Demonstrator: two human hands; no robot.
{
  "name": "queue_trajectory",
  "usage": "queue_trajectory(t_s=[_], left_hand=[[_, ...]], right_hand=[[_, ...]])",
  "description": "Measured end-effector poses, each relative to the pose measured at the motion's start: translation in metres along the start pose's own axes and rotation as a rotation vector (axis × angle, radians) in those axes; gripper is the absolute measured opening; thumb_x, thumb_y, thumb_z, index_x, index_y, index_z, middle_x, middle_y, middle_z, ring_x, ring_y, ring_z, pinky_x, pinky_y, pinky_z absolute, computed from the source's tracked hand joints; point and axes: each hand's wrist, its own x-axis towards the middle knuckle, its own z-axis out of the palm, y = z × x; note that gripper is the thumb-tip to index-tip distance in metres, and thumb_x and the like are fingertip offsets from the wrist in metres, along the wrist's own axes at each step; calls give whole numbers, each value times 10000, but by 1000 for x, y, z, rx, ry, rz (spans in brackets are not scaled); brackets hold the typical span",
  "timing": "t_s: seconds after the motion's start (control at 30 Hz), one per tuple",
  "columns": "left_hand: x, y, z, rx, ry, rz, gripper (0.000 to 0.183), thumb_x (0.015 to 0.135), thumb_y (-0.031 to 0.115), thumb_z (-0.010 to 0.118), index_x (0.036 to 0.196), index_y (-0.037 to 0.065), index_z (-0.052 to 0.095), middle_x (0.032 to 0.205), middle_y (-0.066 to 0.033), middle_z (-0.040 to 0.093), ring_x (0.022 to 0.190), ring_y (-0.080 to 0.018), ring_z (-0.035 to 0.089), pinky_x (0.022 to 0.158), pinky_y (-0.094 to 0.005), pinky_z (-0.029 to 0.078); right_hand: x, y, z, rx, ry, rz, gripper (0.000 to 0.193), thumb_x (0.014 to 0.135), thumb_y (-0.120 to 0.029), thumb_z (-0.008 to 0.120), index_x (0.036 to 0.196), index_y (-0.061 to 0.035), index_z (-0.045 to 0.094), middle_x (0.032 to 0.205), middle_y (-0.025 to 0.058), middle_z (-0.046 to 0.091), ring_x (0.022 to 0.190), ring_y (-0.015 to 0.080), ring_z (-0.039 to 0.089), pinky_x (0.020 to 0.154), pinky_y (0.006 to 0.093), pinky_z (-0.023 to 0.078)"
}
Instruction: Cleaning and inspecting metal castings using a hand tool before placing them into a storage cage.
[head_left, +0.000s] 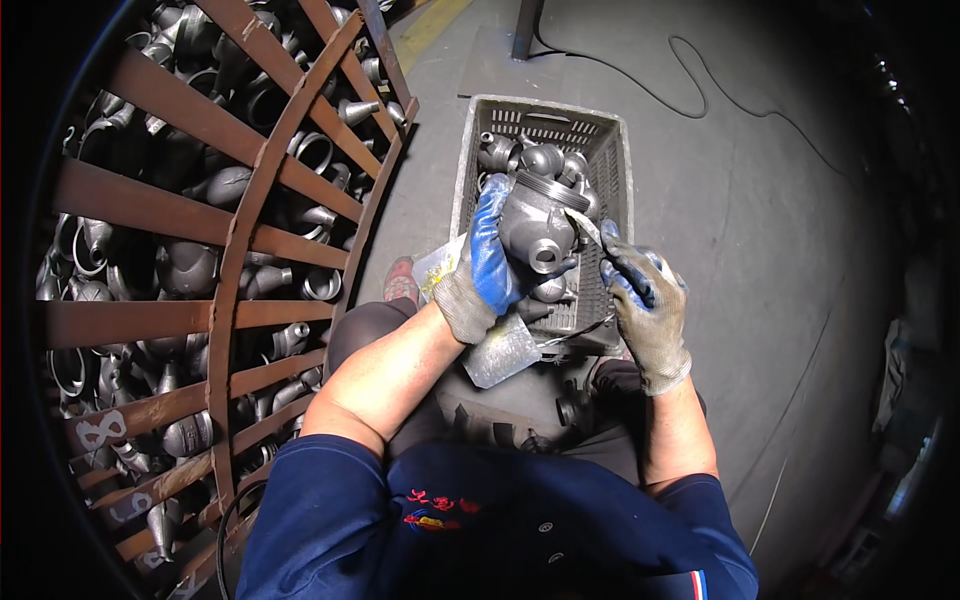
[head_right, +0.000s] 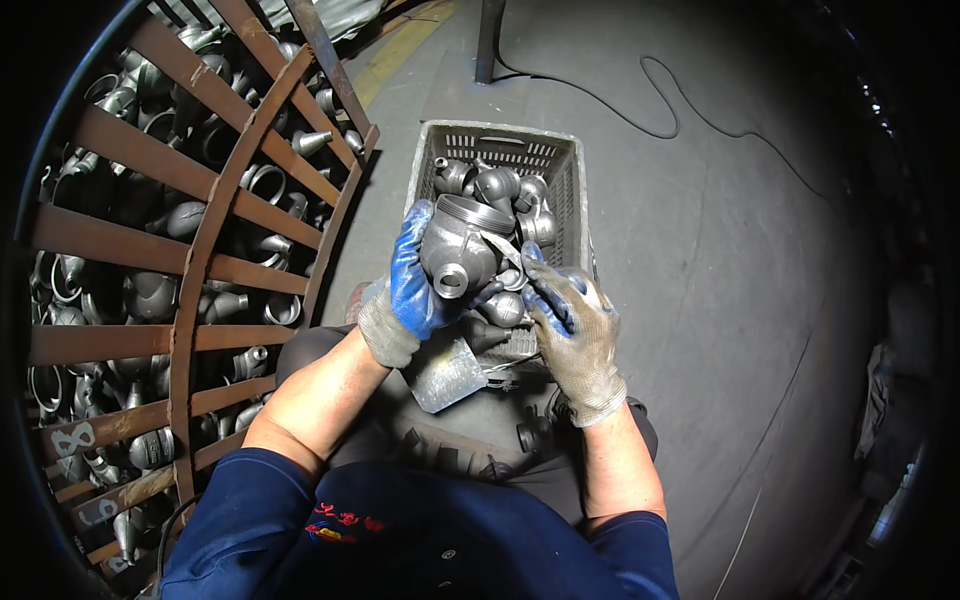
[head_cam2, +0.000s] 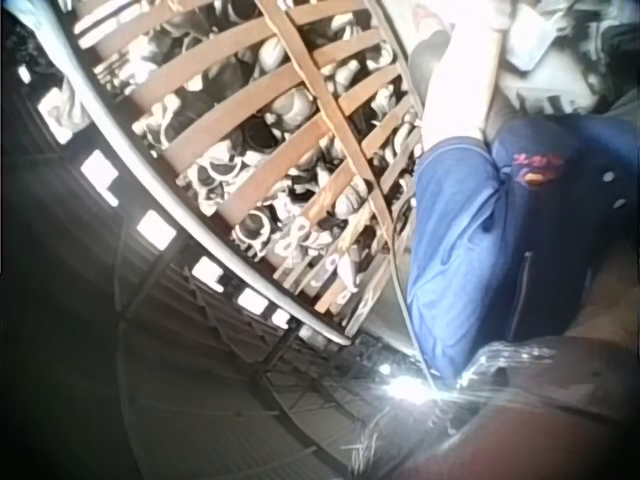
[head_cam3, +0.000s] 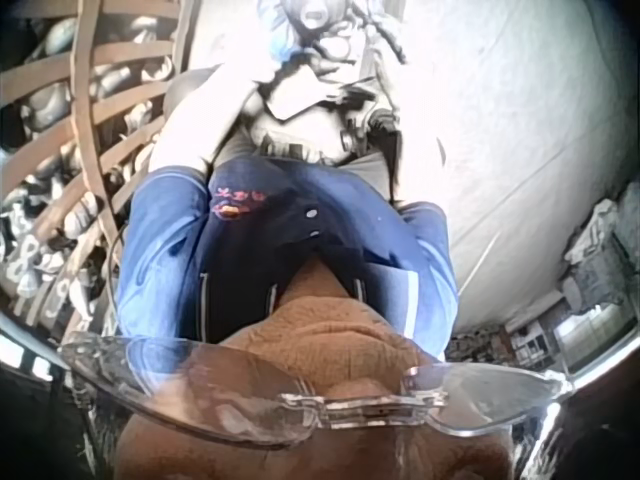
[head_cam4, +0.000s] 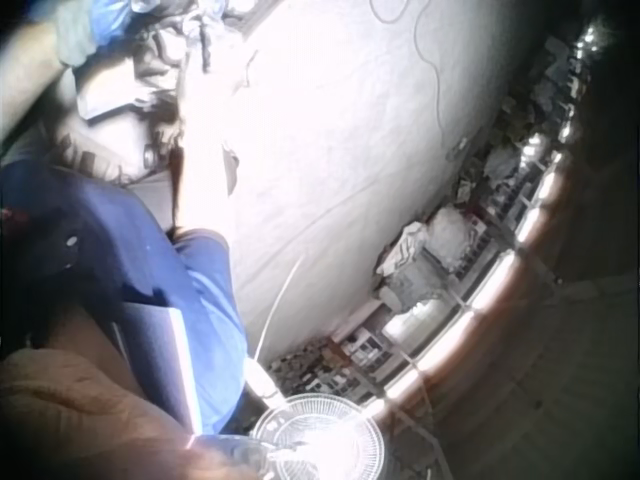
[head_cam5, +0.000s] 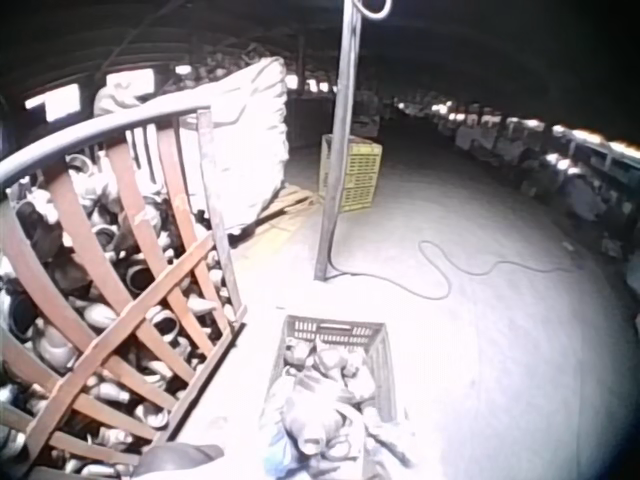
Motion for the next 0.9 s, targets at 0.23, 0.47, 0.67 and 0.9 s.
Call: queue_trajectory(t_s=[0.23,0.47,0.67,0.9], left_hand=[[0,0,1,56,14,11,515,941,471,281,1261,89,414,1144,-110,543,1020,-227,568,857,-386,505],[-1,-1,-10,46,6,-7,523,936,478,316,1272,87,405,1177,-109,525,1026,-224,565,858,-387,501],[-3,-16,0,116,-35,3,580,928,507,322,1317,80,367,1227,-115,501,1103,-231,522,965,-369,420],[-10,-14,7,227,-51,8,598,933,511,303,1313,56,381,1247,-117,496,1112,-231,520,974,-356,414]], right_hand=[[2,-3,-4,-169,-69,-50,207,739,4,649,946,-2,644,906,125,649,804,222,626,726,295,477],[3,-5,4,127,68,80,364,754,-51,667,1112,-56,597,1048,117,624,925,213,616,803,306,480],[21,-1,22,350,52,140,547,713,-85,727,1210,2,516,1141,142,571,1042,196,553,900,297,438],[21,10,15,711,-165,397,284,814,8,573,1096,45,571,990,51,618,865,83,545,799,236,448]])
